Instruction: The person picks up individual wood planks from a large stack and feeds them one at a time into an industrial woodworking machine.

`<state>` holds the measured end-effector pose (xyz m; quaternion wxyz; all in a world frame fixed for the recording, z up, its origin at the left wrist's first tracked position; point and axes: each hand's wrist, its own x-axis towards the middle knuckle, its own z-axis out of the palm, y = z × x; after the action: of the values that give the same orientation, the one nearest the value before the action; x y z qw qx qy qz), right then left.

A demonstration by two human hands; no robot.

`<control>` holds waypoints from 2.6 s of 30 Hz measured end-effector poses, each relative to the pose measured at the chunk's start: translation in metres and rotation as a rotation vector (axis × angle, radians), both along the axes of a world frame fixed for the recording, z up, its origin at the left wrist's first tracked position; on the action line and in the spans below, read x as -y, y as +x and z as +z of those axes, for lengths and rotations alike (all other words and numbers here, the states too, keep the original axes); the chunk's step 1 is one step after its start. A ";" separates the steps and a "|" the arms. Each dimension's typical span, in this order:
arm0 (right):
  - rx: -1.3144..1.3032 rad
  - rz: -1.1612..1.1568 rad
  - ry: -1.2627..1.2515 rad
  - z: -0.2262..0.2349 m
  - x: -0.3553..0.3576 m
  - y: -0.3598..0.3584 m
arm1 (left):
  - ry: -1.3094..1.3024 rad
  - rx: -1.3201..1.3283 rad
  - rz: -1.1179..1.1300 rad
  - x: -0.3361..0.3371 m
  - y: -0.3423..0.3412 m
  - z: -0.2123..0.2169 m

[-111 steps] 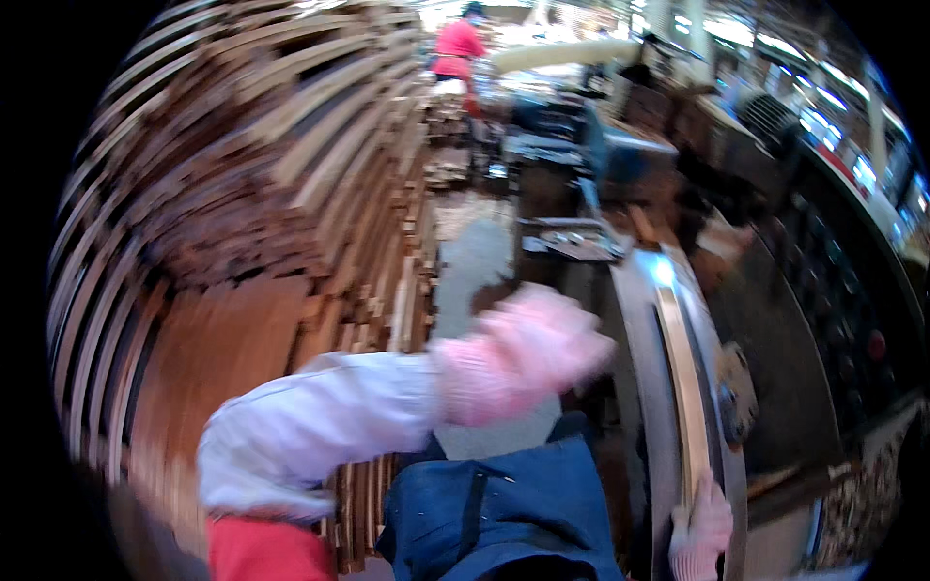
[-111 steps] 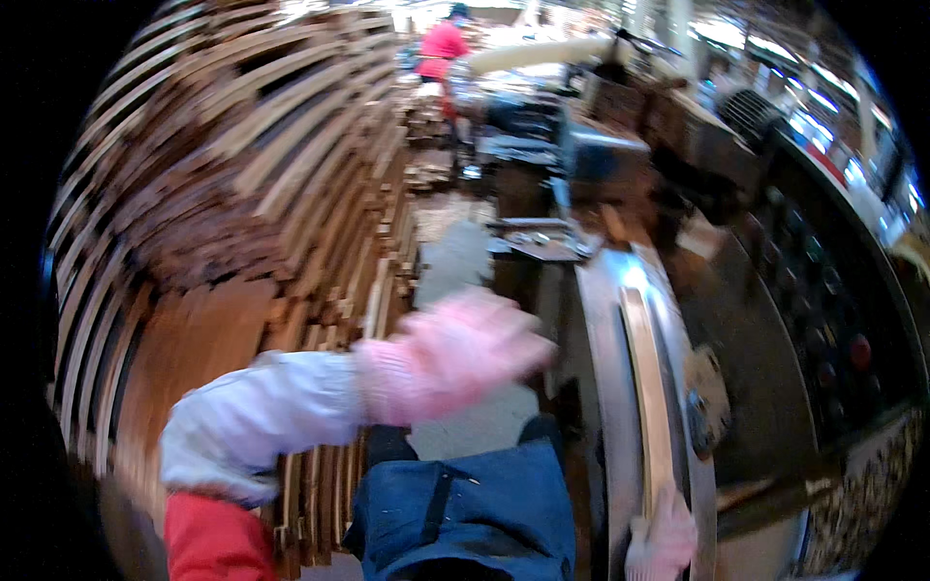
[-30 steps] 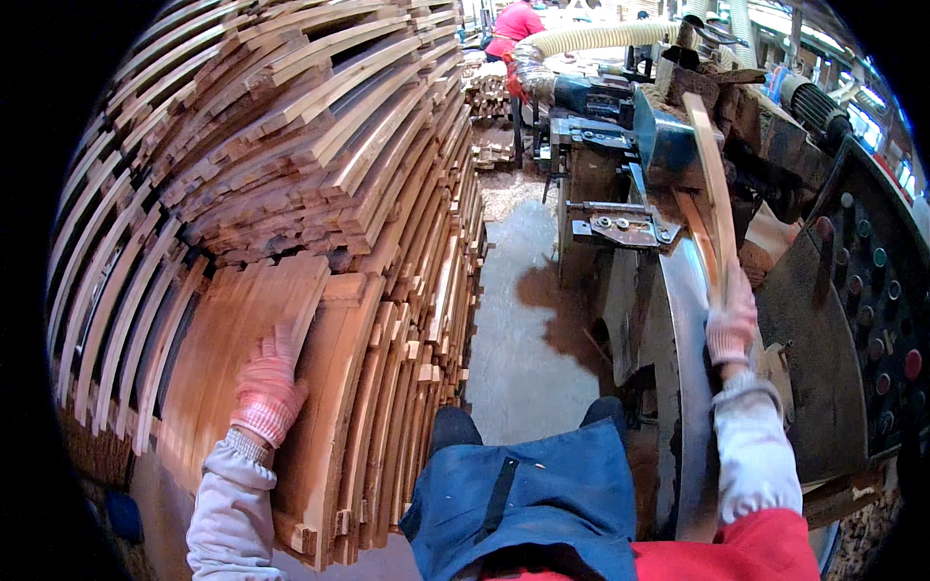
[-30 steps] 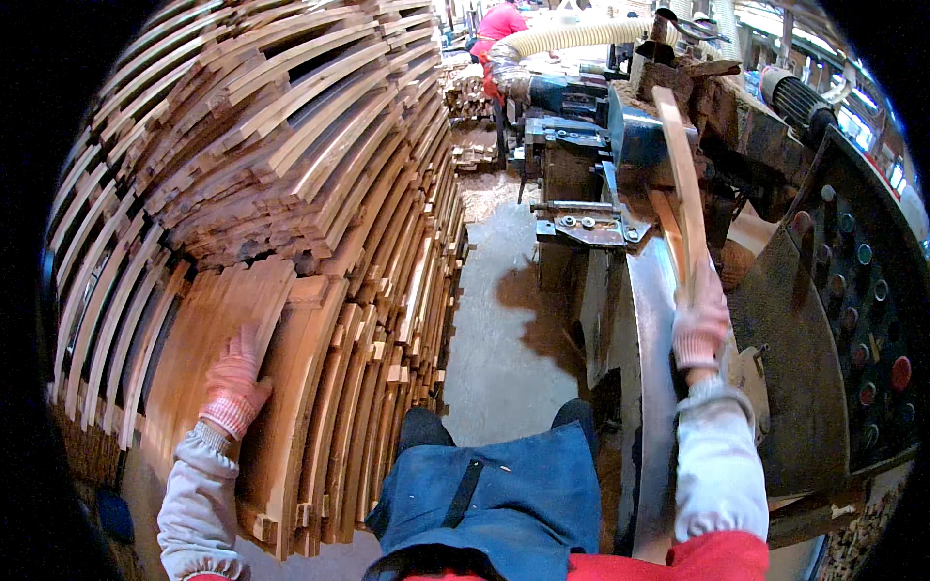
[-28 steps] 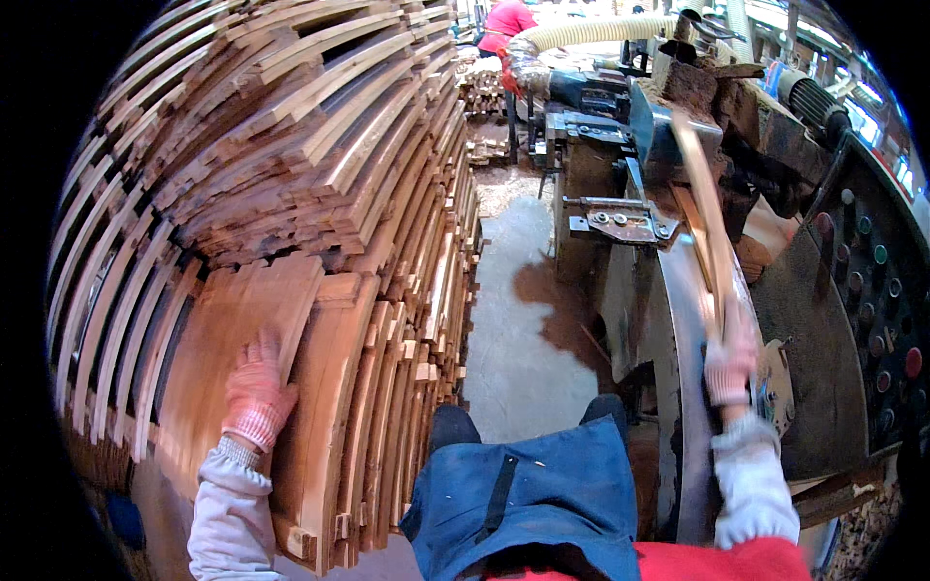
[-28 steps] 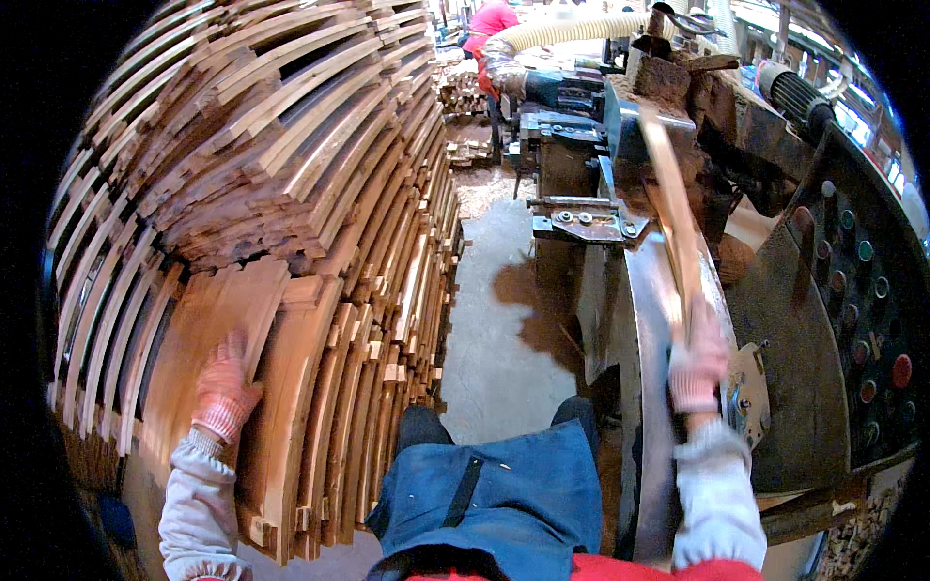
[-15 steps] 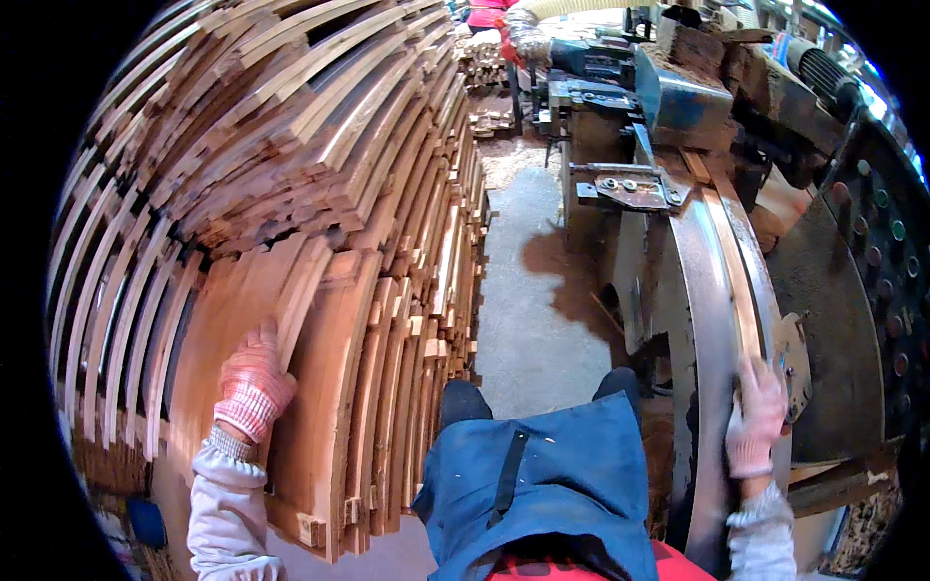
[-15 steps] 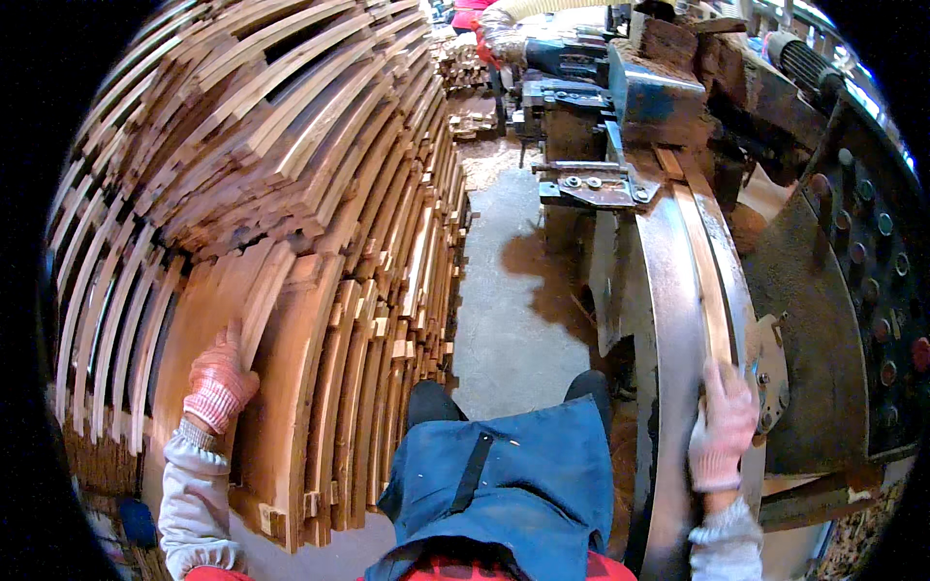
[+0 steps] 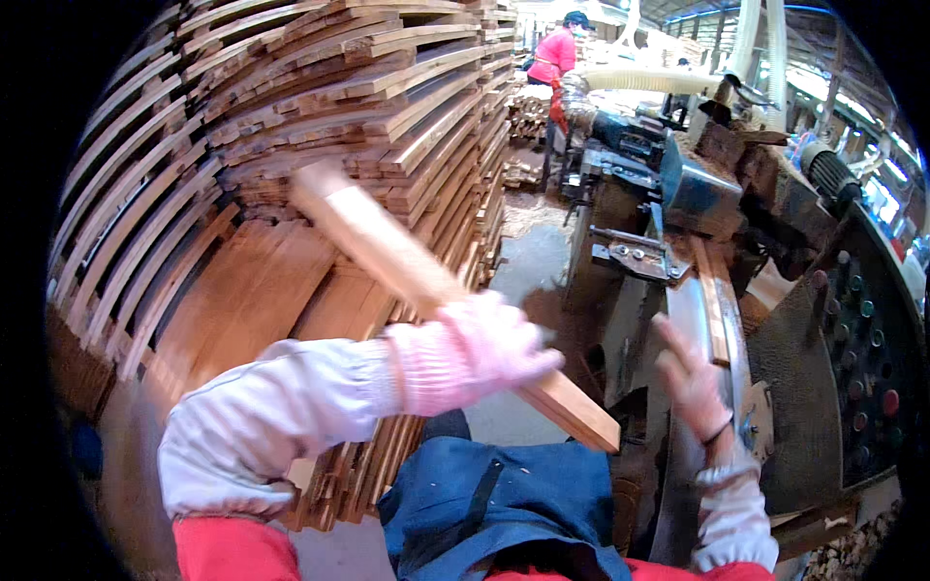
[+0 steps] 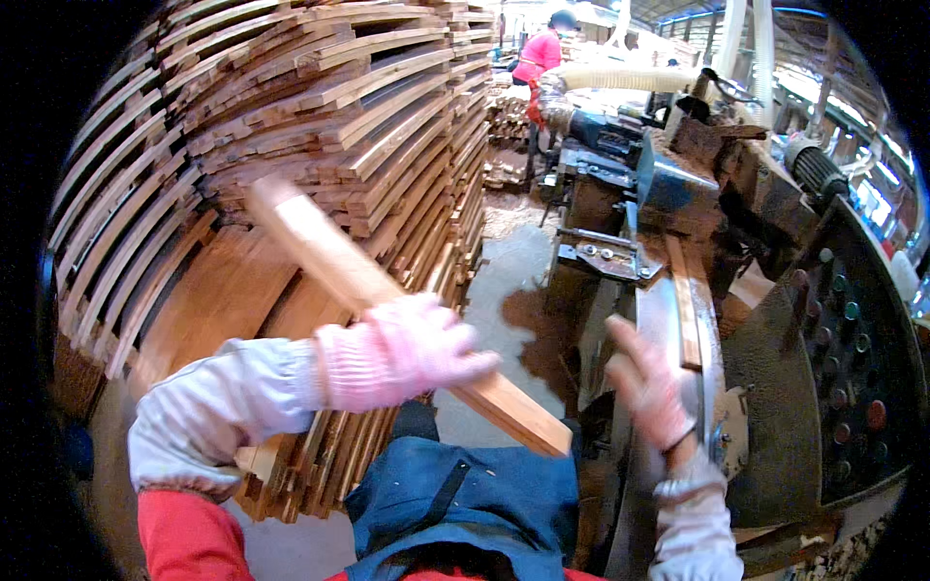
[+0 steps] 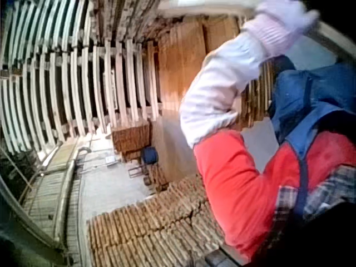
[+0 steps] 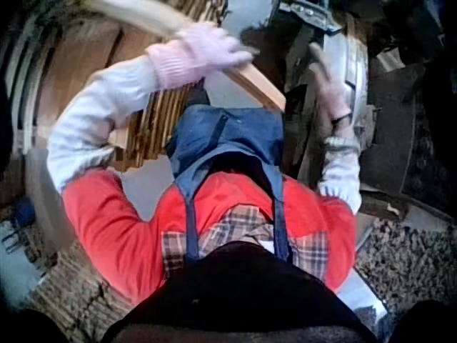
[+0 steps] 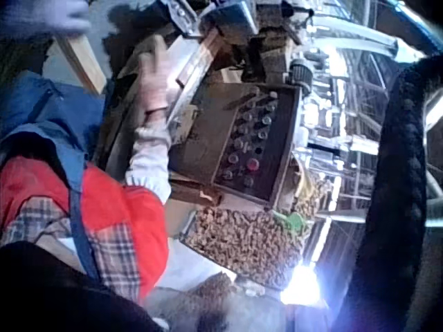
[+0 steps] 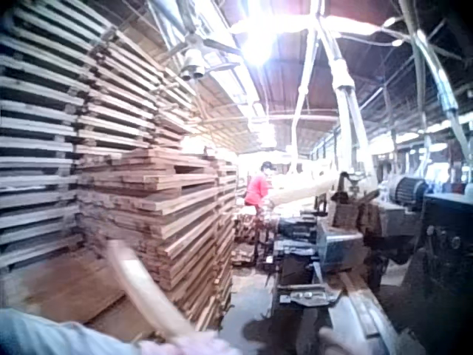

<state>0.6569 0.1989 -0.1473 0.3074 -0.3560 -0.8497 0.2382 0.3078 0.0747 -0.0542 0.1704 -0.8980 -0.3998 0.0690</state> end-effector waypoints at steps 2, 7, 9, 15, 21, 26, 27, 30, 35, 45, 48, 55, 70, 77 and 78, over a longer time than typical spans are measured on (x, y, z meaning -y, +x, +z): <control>0.030 0.106 -0.151 0.016 0.057 0.000 | 0.062 0.006 -0.174 -0.029 0.045 -0.008; 0.241 -0.374 -0.082 0.021 0.160 0.047 | 0.338 0.249 -0.454 -0.073 0.120 -0.010; 0.388 -0.592 -0.072 0.010 0.193 0.066 | 0.384 0.392 -0.423 -0.078 0.118 -0.005; 0.734 -0.881 -0.007 -0.044 0.216 0.094 | 0.136 0.284 0.125 -0.074 -0.009 0.000; 0.298 -0.947 0.452 -0.087 0.077 0.106 | 0.234 0.009 0.912 0.032 -0.173 -0.006; 0.225 -0.846 0.578 -0.082 -0.077 0.084 | 0.062 -0.151 1.421 0.106 -0.219 -0.034; 0.272 -0.871 0.471 -0.083 -0.096 0.080 | 0.104 -0.165 1.382 0.118 -0.226 -0.043; 0.320 -0.911 0.532 -0.072 -0.125 0.063 | 0.115 -0.113 1.437 0.108 -0.232 -0.049; 0.394 -0.946 0.378 -0.098 -0.065 0.072 | 0.024 -0.046 1.511 0.087 -0.214 -0.037; 0.413 -0.596 0.443 -0.046 0.179 0.094 | 0.104 -0.229 1.484 0.096 -0.252 -0.062; 0.432 -0.579 0.511 -0.056 0.123 0.098 | 0.136 -0.170 1.416 0.114 -0.270 -0.072; 0.542 -0.622 0.473 -0.072 -0.068 0.089 | 0.155 -0.057 1.245 0.140 -0.212 -0.018; 0.354 0.184 -0.024 0.046 0.017 -0.016 | -0.031 -0.044 -0.206 -0.108 0.058 -0.007; 0.359 -0.409 -0.066 0.053 0.131 0.060 | 0.182 0.298 -0.572 -0.173 0.159 -0.028; 0.410 -0.497 -0.077 0.049 0.145 0.066 | 0.138 0.381 -0.536 -0.175 0.165 -0.019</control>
<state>0.7230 0.0540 -0.0987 0.1646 -0.6044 -0.7715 0.1112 0.4726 0.2499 -0.0733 0.1650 -0.9543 -0.1777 -0.1746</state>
